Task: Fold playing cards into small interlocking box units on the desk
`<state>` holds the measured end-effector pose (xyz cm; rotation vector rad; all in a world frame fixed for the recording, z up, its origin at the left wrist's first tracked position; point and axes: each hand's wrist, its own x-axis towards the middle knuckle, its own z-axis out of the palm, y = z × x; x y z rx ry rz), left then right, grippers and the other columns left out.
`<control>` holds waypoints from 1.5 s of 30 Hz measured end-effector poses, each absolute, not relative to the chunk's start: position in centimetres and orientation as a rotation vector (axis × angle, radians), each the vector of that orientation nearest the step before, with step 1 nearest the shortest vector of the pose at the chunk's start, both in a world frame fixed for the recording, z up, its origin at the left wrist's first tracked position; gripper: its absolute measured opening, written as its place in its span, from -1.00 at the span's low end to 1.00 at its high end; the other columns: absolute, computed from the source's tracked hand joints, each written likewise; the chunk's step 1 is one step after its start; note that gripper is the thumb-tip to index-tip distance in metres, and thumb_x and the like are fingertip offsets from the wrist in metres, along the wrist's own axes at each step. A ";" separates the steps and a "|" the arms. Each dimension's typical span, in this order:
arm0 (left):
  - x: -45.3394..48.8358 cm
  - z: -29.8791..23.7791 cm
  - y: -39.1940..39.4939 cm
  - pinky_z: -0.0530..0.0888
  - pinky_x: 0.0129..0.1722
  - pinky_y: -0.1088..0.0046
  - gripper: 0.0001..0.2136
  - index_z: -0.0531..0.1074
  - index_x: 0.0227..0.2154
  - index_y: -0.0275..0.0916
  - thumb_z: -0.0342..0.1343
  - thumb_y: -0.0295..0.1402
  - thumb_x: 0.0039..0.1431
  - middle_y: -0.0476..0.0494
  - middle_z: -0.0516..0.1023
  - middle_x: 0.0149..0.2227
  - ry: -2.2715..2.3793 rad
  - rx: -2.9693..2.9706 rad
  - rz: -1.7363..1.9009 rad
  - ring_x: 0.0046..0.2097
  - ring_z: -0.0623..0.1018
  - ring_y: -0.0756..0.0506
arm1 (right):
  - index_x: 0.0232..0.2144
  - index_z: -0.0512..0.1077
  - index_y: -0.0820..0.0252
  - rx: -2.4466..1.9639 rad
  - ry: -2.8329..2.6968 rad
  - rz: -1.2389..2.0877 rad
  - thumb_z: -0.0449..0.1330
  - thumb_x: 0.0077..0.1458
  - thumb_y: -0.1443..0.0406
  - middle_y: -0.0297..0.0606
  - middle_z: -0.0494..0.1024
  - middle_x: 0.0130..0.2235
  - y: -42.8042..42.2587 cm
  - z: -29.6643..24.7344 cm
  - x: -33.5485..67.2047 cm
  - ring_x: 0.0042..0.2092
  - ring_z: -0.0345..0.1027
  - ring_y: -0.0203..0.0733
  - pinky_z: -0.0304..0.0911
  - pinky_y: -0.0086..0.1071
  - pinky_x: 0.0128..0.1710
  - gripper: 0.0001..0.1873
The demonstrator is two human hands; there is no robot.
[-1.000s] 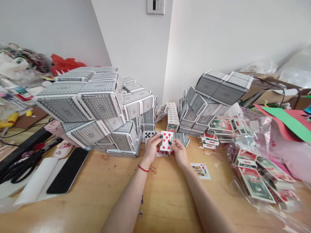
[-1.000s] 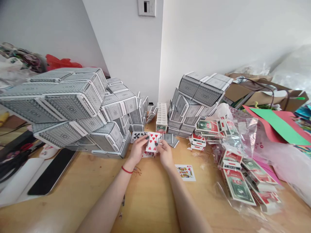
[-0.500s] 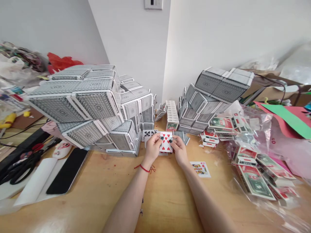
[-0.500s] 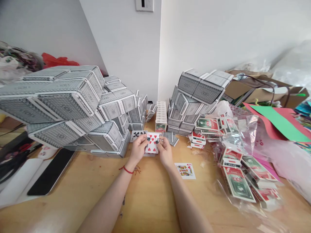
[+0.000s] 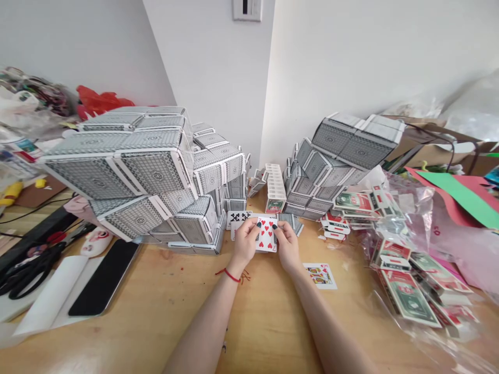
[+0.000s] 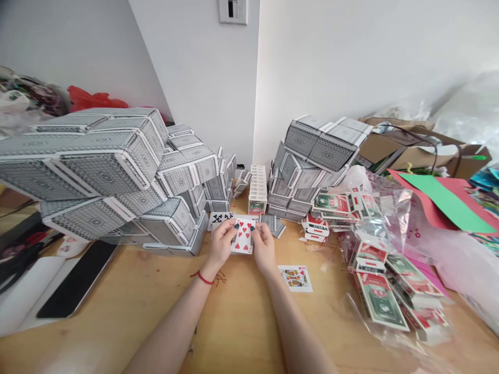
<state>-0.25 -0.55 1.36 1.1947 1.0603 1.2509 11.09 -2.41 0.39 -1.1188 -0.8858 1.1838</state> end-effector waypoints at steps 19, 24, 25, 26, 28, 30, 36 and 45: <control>-0.5 1.4 -0.2 0.20 -0.51 0.58 -0.85 0.40 -0.47 -0.27 -0.07 -0.46 -0.11 0.01 0.39 -0.49 1.127 1.157 1.287 -0.48 0.29 0.05 | -0.39 0.28 0.08 -0.924 -0.695 1.423 0.12 -0.14 0.27 -0.50 0.25 -0.59 -2.3 0.7 10.7 -0.60 0.05 -0.37 -0.02 -0.50 -0.61 -0.84; -0.6 1.4 -0.1 0.21 -0.50 0.58 -0.86 0.37 -0.53 -0.27 -0.09 -0.47 -0.11 0.01 0.39 -0.49 1.114 1.148 1.297 -0.47 0.29 0.05 | -0.44 0.33 0.10 -0.908 -0.680 1.432 0.13 -0.14 0.30 -0.47 0.31 -0.56 -2.4 0.6 10.5 -0.57 0.09 -0.36 0.00 -0.49 -0.58 -0.90; -0.6 1.4 -0.1 0.21 -0.50 0.58 -0.87 0.37 -0.54 -0.27 -0.09 -0.47 -0.11 0.01 0.39 -0.49 1.107 1.164 1.290 -0.47 0.29 0.05 | -0.46 0.33 0.10 -0.904 -0.676 1.423 0.13 -0.14 0.30 -0.46 0.32 -0.56 -2.4 0.6 10.5 -0.57 0.10 -0.37 0.01 -0.49 -0.57 -0.92; -0.7 1.4 0.0 0.21 -0.50 0.57 -0.86 0.37 -0.54 -0.27 -0.09 -0.47 -0.10 0.01 0.39 -0.49 1.099 1.184 1.281 -0.47 0.29 0.05 | -0.48 0.34 0.11 -0.896 -0.671 1.414 0.14 -0.15 0.31 -0.46 0.32 -0.55 -2.4 0.6 10.6 -0.56 0.11 -0.37 0.02 -0.49 -0.57 -0.93; -0.8 1.6 0.0 0.23 -0.47 0.56 -0.86 0.37 -0.54 -0.27 -0.10 -0.46 -0.09 0.00 0.40 -0.48 1.083 1.239 1.259 -0.45 0.31 0.04 | -0.51 0.34 0.13 -0.869 -0.664 1.404 0.14 -0.18 0.34 -0.45 0.34 -0.54 -2.5 0.7 10.7 -0.54 0.14 -0.37 0.04 -0.49 -0.54 -0.94; -0.9 1.8 0.0 0.25 -0.42 0.54 -0.86 0.37 -0.54 -0.27 -0.10 -0.46 -0.07 -0.02 0.42 -0.45 1.071 1.306 1.243 -0.41 0.34 0.02 | -0.52 0.35 0.16 -0.836 -0.649 1.430 0.14 -0.21 0.34 -0.42 0.35 -0.53 -2.5 0.8 10.9 -0.51 0.19 -0.34 0.08 -0.48 -0.52 -0.93; -1.4 2.0 -0.1 0.28 -0.32 0.51 -0.85 0.36 -0.55 -0.26 -0.11 -0.48 -0.06 -0.04 0.43 -0.42 1.012 1.437 1.212 -0.34 0.38 -0.01 | -0.52 0.32 0.18 -0.895 -0.519 1.599 0.21 -0.16 0.23 -0.42 0.35 -0.56 -2.1 0.8 11.3 -0.55 0.19 -0.34 0.12 -0.46 -0.56 -0.83; -2.7 1.6 0.5 0.25 -0.47 0.55 -0.87 0.40 -0.48 -0.28 -0.04 -0.45 -0.10 -0.03 0.43 -0.46 0.983 1.348 1.086 -0.46 0.35 0.03 | -0.57 0.30 0.22 -0.926 -0.836 1.691 0.25 -0.15 0.13 -0.44 0.32 -0.61 -2.1 -0.7 11.7 -0.60 0.15 -0.43 0.16 -0.51 -0.58 -0.71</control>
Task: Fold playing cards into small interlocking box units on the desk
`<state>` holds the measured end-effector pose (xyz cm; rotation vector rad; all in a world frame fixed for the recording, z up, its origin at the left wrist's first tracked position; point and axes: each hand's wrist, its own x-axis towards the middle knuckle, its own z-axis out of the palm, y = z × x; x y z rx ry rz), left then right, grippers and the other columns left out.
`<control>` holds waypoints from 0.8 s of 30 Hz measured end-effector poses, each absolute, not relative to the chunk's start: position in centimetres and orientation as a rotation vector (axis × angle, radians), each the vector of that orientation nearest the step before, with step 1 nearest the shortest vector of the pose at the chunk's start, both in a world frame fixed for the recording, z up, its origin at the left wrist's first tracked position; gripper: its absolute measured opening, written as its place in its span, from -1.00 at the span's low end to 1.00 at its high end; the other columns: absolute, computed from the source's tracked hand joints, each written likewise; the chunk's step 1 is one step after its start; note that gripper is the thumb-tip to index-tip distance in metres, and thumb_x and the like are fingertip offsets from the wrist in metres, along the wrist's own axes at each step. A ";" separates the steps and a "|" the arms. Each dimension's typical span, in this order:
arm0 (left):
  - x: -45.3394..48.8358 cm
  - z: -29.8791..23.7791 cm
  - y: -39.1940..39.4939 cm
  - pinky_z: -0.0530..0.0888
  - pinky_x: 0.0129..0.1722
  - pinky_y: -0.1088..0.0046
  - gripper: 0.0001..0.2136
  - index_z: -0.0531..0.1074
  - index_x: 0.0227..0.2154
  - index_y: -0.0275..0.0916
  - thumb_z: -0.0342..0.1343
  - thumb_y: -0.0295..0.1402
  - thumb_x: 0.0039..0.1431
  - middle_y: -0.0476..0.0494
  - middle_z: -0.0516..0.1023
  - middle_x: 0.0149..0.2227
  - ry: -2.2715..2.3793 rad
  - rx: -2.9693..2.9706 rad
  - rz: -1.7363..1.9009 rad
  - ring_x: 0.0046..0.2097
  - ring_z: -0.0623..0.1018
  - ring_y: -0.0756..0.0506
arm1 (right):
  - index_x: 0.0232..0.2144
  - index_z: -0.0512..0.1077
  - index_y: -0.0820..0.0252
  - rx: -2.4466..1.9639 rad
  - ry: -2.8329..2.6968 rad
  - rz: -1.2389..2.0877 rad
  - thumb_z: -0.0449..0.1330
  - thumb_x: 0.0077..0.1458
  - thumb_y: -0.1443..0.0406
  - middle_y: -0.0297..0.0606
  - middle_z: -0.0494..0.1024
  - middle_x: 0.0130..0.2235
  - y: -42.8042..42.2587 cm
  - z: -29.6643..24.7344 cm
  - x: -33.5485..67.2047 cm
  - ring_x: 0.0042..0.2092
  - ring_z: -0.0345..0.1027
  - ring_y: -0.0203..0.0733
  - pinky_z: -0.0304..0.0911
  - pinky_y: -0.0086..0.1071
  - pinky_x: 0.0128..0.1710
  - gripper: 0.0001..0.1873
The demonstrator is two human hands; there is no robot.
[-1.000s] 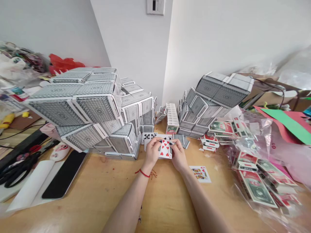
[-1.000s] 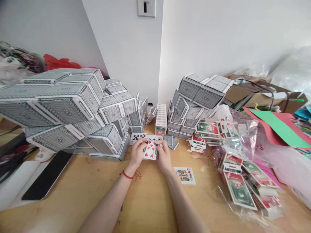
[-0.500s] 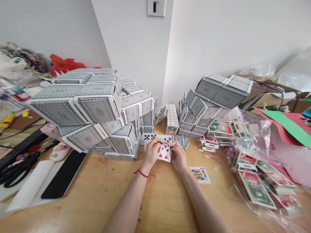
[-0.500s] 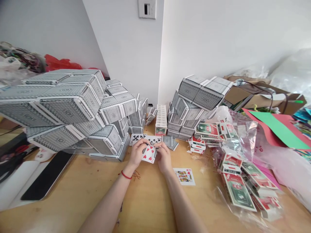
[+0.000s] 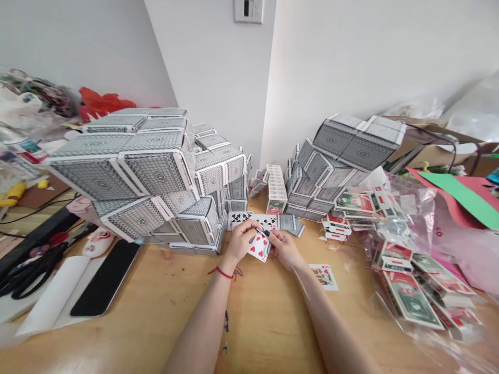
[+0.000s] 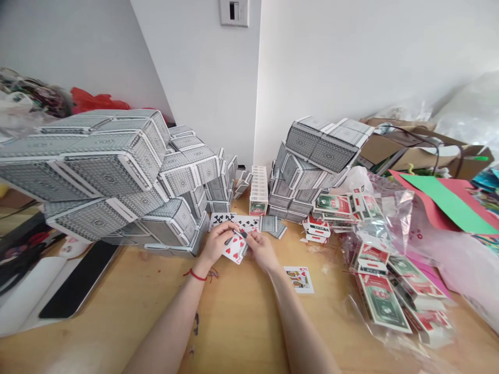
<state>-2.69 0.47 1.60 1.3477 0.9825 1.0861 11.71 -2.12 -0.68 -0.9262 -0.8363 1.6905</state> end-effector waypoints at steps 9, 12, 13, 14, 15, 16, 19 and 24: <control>-2.1 1.5 0.5 0.33 -0.38 0.52 -0.76 0.45 -0.33 -0.31 0.05 -0.30 -0.05 -0.11 0.49 -0.38 1.052 1.377 1.049 -0.34 0.43 -0.04 | -0.46 0.29 0.14 -1.022 -1.040 1.416 0.14 -0.05 0.06 -0.34 0.40 -0.49 -2.1 -0.8 10.9 -0.50 0.30 -0.25 0.29 -0.36 -0.56 -0.72; -1.3 1.3 0.2 0.33 -0.34 0.51 -0.79 0.46 -0.40 -0.31 0.07 -0.28 -0.05 -0.10 0.49 -0.41 1.175 1.499 1.095 -0.34 0.43 -0.04 | -0.41 0.29 0.13 -1.014 -1.120 1.381 0.11 -0.02 0.09 -0.33 0.42 -0.45 -2.1 -0.7 10.8 -0.48 0.31 -0.25 0.31 -0.37 -0.53 -0.76; -1.2 1.2 0.2 0.33 -0.33 0.51 -0.79 0.46 -0.41 -0.31 0.07 -0.27 -0.05 -0.09 0.49 -0.43 1.199 1.518 1.111 -0.34 0.43 -0.04 | -0.39 0.30 0.13 -1.005 -1.136 1.381 0.11 -0.01 0.10 -0.32 0.42 -0.43 -2.2 -0.7 10.8 -0.48 0.31 -0.26 0.31 -0.38 -0.53 -0.77; -1.1 1.2 0.2 0.33 -0.33 0.51 -0.80 0.46 -0.42 -0.31 0.06 -0.27 -0.04 -0.08 0.48 -0.43 1.210 1.528 1.121 -0.34 0.43 -0.04 | -0.38 0.30 0.12 -0.993 -1.145 1.386 0.11 -0.01 0.11 -0.32 0.42 -0.42 -2.2 -0.6 10.8 -0.47 0.31 -0.27 0.31 -0.39 -0.53 -0.78; -1.0 1.2 0.1 0.33 -0.32 0.52 -0.80 0.45 -0.44 -0.31 0.05 -0.27 -0.03 -0.07 0.48 -0.44 1.215 1.532 1.128 -0.34 0.43 -0.03 | -0.37 0.30 0.12 -0.983 -1.146 1.396 0.11 -0.01 0.13 -0.32 0.41 -0.41 -2.2 -0.6 10.8 -0.47 0.31 -0.28 0.30 -0.39 -0.53 -0.79; -1.1 1.2 0.1 0.33 -0.33 0.52 -0.80 0.45 -0.45 -0.31 0.04 -0.27 -0.02 -0.07 0.47 -0.45 1.217 1.534 1.130 -0.35 0.42 -0.03 | -0.37 0.30 0.12 -0.975 -1.139 1.406 0.12 -0.02 0.14 -0.33 0.41 -0.41 -2.2 -0.5 10.8 -0.48 0.30 -0.28 0.30 -0.40 -0.53 -0.80; -1.1 1.3 0.1 0.31 -0.38 0.54 -0.81 0.44 -0.51 -0.31 0.04 -0.27 -0.02 -0.04 0.46 -0.49 1.225 1.538 1.131 -0.40 0.40 0.00 | -0.42 0.29 0.12 -0.967 -1.090 1.439 0.14 -0.04 0.15 -0.35 0.39 -0.44 -2.3 -0.3 10.8 -0.50 0.28 -0.30 0.28 -0.41 -0.55 -0.82; -0.8 1.2 -0.1 0.27 -0.46 0.56 -0.80 0.43 -0.56 -0.32 0.07 -0.27 -0.05 -0.01 0.41 -0.56 1.266 1.463 1.172 -0.47 0.34 0.03 | -0.48 0.30 0.11 -0.969 -1.021 1.458 0.19 -0.11 0.15 -0.38 0.35 -0.52 -2.4 0.1 10.7 -0.52 0.24 -0.28 0.23 -0.42 -0.57 -0.81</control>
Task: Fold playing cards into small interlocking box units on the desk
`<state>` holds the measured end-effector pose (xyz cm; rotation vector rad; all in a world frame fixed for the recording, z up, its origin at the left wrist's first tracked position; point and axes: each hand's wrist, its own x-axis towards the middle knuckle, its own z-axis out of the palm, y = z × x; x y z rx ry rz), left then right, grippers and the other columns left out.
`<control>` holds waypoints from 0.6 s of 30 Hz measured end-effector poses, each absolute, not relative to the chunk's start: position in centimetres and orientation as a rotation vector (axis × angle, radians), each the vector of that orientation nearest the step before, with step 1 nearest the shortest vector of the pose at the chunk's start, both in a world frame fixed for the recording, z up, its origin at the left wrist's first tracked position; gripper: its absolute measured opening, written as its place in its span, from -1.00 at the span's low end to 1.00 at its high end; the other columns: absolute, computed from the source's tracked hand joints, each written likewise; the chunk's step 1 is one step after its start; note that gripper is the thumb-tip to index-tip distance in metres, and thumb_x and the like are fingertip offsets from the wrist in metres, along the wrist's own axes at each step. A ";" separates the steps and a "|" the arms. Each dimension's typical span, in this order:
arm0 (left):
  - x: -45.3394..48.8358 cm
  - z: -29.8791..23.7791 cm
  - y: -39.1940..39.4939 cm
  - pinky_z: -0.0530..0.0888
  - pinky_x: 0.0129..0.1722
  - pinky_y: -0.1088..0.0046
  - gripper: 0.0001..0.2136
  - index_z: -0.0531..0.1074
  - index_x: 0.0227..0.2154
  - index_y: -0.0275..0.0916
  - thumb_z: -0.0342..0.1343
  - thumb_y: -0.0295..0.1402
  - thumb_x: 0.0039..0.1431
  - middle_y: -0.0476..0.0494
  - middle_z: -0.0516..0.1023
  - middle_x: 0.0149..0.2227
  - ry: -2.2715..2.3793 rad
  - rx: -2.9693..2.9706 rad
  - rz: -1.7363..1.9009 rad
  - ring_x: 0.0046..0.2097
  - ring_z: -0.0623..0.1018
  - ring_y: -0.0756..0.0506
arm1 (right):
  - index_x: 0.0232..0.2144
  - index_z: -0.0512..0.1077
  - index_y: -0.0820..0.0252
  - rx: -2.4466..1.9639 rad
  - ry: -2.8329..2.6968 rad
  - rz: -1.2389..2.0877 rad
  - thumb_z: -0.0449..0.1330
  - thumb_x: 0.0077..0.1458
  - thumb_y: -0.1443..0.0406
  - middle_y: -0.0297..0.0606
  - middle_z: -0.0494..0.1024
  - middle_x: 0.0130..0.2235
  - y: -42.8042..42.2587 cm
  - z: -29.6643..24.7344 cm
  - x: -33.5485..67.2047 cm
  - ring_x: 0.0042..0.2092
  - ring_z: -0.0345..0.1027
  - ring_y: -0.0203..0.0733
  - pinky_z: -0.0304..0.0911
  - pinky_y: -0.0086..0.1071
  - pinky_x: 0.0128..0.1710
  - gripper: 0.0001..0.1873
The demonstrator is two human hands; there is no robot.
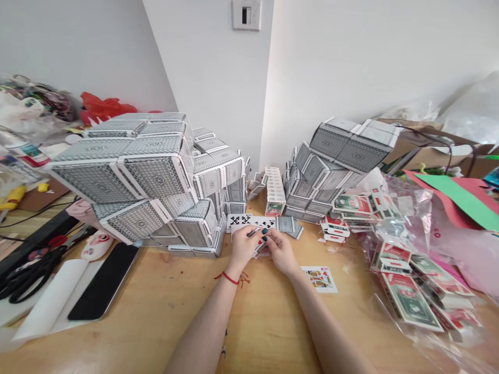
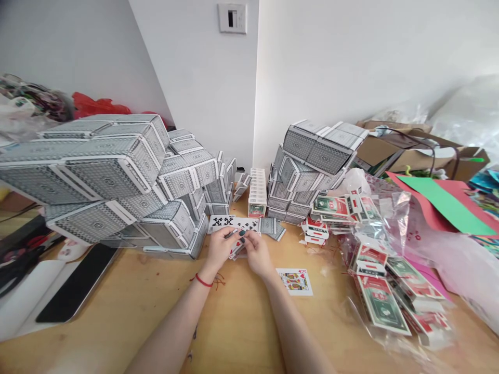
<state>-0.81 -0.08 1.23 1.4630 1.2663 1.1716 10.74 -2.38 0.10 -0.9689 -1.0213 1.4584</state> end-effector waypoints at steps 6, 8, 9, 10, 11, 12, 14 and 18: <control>-0.4 0.9 -0.3 0.23 -0.49 0.56 -0.77 0.40 -0.61 -0.31 0.04 -0.23 -0.04 0.02 0.35 -0.61 1.254 1.373 1.202 -0.50 0.30 0.03 | -0.51 0.35 0.14 -1.006 -1.067 1.357 0.17 -0.08 0.20 -0.37 0.35 -0.53 -2.5 0.0 10.8 -0.48 0.23 -0.28 0.23 -0.42 -0.48 -0.86; -0.4 1.0 -0.4 0.23 -0.48 0.55 -0.76 0.38 -0.62 -0.31 0.03 -0.23 -0.03 0.02 0.34 -0.61 1.243 1.366 1.206 -0.49 0.29 0.03 | -0.50 0.36 0.14 -1.018 -1.067 1.331 0.16 -0.07 0.20 -0.37 0.35 -0.53 -2.6 -0.3 10.8 -0.49 0.22 -0.28 0.23 -0.41 -0.48 -0.87; -0.4 1.0 -0.4 0.23 -0.48 0.55 -0.76 0.38 -0.63 -0.31 0.02 -0.23 -0.03 0.02 0.33 -0.61 1.239 1.365 1.208 -0.49 0.29 0.03 | -0.50 0.36 0.14 -1.025 -1.057 1.324 0.16 -0.07 0.20 -0.37 0.35 -0.54 -2.6 -0.4 10.7 -0.49 0.22 -0.28 0.23 -0.40 -0.49 -0.87; -0.4 1.1 -0.4 0.22 -0.49 0.56 -0.75 0.36 -0.64 -0.31 0.02 -0.23 -0.03 0.03 0.32 -0.61 1.238 1.368 1.207 -0.50 0.28 0.04 | -0.50 0.36 0.14 -1.031 -1.046 1.322 0.16 -0.08 0.20 -0.37 0.34 -0.54 -2.6 -0.4 10.7 -0.50 0.22 -0.28 0.23 -0.40 -0.50 -0.86; -0.3 1.1 -0.4 0.20 -0.50 0.56 -0.74 0.35 -0.65 -0.31 0.02 -0.23 -0.02 0.03 0.29 -0.63 1.243 1.376 1.205 -0.51 0.26 0.04 | -0.50 0.36 0.14 -1.036 -1.040 1.326 0.17 -0.09 0.19 -0.37 0.34 -0.55 -2.6 -0.4 10.7 -0.51 0.21 -0.28 0.23 -0.40 -0.50 -0.86; -0.3 1.1 -0.4 0.19 -0.52 0.56 -0.74 0.34 -0.66 -0.30 0.02 -0.23 -0.02 0.04 0.27 -0.64 1.250 1.392 1.200 -0.52 0.25 0.05 | -0.52 0.36 0.15 -1.040 -1.037 1.334 0.18 -0.10 0.18 -0.37 0.34 -0.56 -2.6 -0.4 10.8 -0.51 0.22 -0.28 0.23 -0.39 -0.50 -0.84; -0.3 1.0 -0.5 0.17 -0.54 0.56 -0.73 0.33 -0.65 -0.30 0.00 -0.21 0.00 0.05 0.23 -0.66 1.272 1.445 1.188 -0.54 0.23 0.05 | -0.55 0.36 0.16 -1.046 -1.042 1.355 0.20 -0.12 0.17 -0.36 0.36 -0.56 -2.6 -0.1 10.9 -0.50 0.23 -0.26 0.22 -0.40 -0.49 -0.82; -0.5 0.8 -0.5 0.17 -0.52 0.57 -0.71 0.36 -0.60 -0.29 -0.06 -0.20 0.07 0.03 0.28 -0.62 1.288 1.595 1.146 -0.52 0.25 0.04 | -0.55 0.34 0.16 -1.072 -1.051 1.335 0.19 -0.11 0.14 -0.37 0.35 -0.58 -2.7 0.3 11.0 -0.53 0.20 -0.28 0.17 -0.44 -0.55 -0.79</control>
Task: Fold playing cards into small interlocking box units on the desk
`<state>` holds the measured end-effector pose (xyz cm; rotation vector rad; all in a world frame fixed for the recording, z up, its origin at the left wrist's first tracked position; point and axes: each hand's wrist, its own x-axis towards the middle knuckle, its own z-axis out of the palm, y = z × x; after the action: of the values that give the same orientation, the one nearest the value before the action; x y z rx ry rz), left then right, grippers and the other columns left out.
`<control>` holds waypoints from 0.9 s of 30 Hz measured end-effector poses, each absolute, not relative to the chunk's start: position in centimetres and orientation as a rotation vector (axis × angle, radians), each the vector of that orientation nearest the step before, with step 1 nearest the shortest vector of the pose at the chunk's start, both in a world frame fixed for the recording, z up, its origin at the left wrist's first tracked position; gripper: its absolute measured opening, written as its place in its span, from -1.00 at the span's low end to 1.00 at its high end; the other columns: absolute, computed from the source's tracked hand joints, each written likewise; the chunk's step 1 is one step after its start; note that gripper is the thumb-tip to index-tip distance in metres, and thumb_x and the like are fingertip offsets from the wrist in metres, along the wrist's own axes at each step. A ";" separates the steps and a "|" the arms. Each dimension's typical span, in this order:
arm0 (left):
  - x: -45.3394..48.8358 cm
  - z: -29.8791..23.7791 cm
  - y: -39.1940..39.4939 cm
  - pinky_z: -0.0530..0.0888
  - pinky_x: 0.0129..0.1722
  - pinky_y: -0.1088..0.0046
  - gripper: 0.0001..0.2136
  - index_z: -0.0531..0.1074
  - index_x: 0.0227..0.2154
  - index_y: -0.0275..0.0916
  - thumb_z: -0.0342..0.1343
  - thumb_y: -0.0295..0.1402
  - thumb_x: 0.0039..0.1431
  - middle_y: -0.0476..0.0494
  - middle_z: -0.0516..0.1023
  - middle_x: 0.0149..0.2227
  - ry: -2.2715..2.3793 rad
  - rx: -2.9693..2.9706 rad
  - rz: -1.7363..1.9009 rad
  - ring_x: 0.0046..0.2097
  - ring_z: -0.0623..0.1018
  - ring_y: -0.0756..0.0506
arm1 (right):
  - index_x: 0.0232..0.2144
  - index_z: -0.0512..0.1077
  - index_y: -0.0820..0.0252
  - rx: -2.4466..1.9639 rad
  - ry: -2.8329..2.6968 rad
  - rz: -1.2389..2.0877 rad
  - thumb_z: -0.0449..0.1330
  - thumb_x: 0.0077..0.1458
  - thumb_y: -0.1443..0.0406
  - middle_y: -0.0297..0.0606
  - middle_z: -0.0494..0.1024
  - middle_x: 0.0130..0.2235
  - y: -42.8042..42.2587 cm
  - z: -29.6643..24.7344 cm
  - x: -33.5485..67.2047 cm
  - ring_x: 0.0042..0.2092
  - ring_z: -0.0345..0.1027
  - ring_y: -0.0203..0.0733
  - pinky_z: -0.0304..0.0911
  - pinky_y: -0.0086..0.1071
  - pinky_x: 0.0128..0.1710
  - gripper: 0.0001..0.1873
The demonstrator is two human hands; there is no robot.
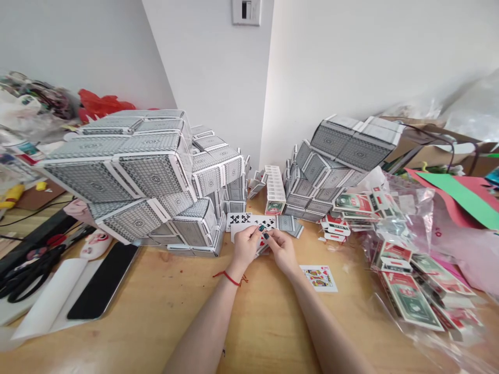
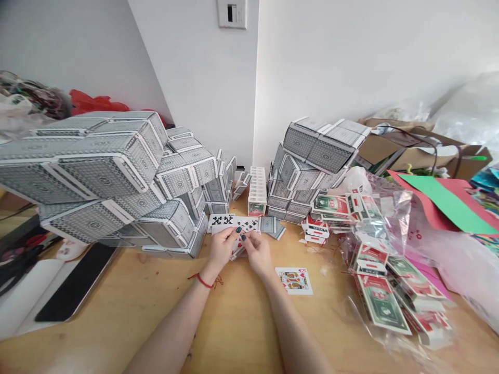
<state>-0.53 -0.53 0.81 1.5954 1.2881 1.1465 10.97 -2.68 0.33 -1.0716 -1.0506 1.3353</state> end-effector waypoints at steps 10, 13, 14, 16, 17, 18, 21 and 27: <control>-0.9 1.3 -0.5 0.16 -0.54 0.55 -0.70 0.36 -0.63 -0.27 -0.07 -0.22 0.09 -0.01 0.31 -0.65 1.291 1.774 1.140 -0.54 0.26 0.03 | -0.58 0.36 0.17 -1.091 -1.044 1.357 0.16 -0.12 0.17 -0.42 0.30 -0.62 -2.7 0.9 11.0 -0.57 0.13 -0.34 0.13 -0.47 -0.58 -0.82; -0.8 1.1 -0.4 0.15 -0.55 0.55 -0.70 0.33 -0.66 -0.28 -0.06 -0.23 0.07 0.00 0.29 -0.67 1.342 1.729 1.135 -0.55 0.25 0.04 | -0.59 0.36 0.17 -1.082 -0.995 1.406 0.15 -0.13 0.23 -0.42 0.33 -0.61 -2.6 0.8 10.9 -0.58 0.16 -0.34 0.14 -0.47 -0.58 -0.87; -0.8 1.0 -0.3 0.14 -0.55 0.55 -0.70 0.32 -0.68 -0.28 -0.06 -0.23 0.06 0.01 0.28 -0.67 1.350 1.721 1.136 -0.56 0.24 0.04 | -0.58 0.36 0.17 -1.076 -0.981 1.421 0.14 -0.14 0.25 -0.42 0.35 -0.61 -2.6 0.7 10.9 -0.58 0.17 -0.34 0.16 -0.47 -0.57 -0.89; -0.9 0.9 -0.2 0.14 -0.55 0.55 -0.70 0.28 -0.70 -0.28 -0.06 -0.25 0.05 0.02 0.25 -0.68 1.362 1.708 1.145 -0.56 0.22 0.05 | -0.56 0.39 0.17 -1.052 -0.964 1.463 0.12 -0.15 0.29 -0.41 0.38 -0.58 -2.6 0.5 10.9 -0.57 0.21 -0.33 0.20 -0.45 -0.55 -0.92; -1.0 0.8 -0.2 0.14 -0.55 0.55 -0.70 0.27 -0.70 -0.28 -0.05 -0.25 0.05 0.02 0.24 -0.68 1.366 1.698 1.154 -0.56 0.21 0.05 | -0.54 0.40 0.16 -1.035 -0.957 1.491 0.11 -0.15 0.30 -0.40 0.40 -0.57 -2.6 0.5 10.9 -0.57 0.22 -0.32 0.22 -0.43 -0.54 -0.91; -1.0 0.8 -0.1 0.15 -0.54 0.55 -0.71 0.26 -0.71 -0.28 -0.05 -0.25 0.04 0.02 0.24 -0.67 1.365 1.686 1.159 -0.55 0.22 0.05 | -0.51 0.41 0.16 -1.018 -0.949 1.521 0.10 -0.16 0.30 -0.39 0.42 -0.56 -2.6 0.4 11.0 -0.56 0.24 -0.31 0.23 -0.41 -0.53 -0.89; -1.3 0.7 0.1 0.16 -0.54 0.55 -0.72 0.26 -0.70 -0.28 -0.04 -0.26 0.02 0.01 0.26 -0.66 1.344 1.636 1.146 -0.54 0.23 0.04 | -0.44 0.44 0.16 -0.970 -0.918 1.606 0.09 -0.18 0.31 -0.35 0.46 -0.54 -2.5 0.3 11.1 -0.53 0.30 -0.24 0.27 -0.36 -0.53 -0.82; -1.4 0.8 0.4 0.16 -0.55 0.56 -0.74 0.25 -0.71 -0.28 -0.03 -0.31 0.00 0.04 0.24 -0.68 1.314 1.563 1.172 -0.55 0.23 0.05 | -0.39 0.41 0.16 -0.956 -0.910 1.588 0.17 -0.15 0.22 -0.34 0.46 -0.50 -2.5 0.1 11.0 -0.52 0.34 -0.23 0.29 -0.35 -0.55 -0.79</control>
<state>-1.36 0.36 0.81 1.5627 1.3145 1.1721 10.96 -2.50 0.09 -0.9559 -0.9099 1.5881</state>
